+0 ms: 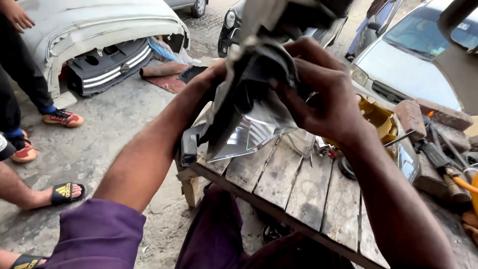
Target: The person disassembles a car headlight assembly on a wooden workbench, removes the bulb housing, and uses a screwdriver to adjust internal components. They then reassemble the headlight by snapping the cover back into place.
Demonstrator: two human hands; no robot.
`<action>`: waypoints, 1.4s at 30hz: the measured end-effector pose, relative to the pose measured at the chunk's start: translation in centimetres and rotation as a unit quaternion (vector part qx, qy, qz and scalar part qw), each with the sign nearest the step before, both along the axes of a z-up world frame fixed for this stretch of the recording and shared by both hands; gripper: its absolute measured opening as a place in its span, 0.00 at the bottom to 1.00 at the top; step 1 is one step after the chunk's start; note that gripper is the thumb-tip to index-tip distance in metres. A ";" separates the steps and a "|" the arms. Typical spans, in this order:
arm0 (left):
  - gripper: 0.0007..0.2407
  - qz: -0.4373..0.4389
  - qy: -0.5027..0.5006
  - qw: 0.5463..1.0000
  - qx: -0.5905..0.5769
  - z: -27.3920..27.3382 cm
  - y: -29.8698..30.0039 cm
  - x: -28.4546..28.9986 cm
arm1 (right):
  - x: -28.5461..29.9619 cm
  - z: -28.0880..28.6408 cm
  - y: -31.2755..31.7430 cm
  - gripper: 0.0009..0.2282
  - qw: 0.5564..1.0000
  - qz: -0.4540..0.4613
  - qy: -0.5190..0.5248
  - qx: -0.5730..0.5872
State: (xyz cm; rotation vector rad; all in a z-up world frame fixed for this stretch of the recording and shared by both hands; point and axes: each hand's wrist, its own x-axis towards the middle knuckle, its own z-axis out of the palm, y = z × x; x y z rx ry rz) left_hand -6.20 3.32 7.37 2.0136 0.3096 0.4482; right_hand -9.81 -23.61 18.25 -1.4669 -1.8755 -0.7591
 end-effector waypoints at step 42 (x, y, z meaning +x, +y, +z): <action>0.19 -0.130 -0.458 0.876 0.079 12.6 -9.2 -13.1 | -3.6 -2.7 -5.5 0.09 0.984 -0.103 0.059 0.136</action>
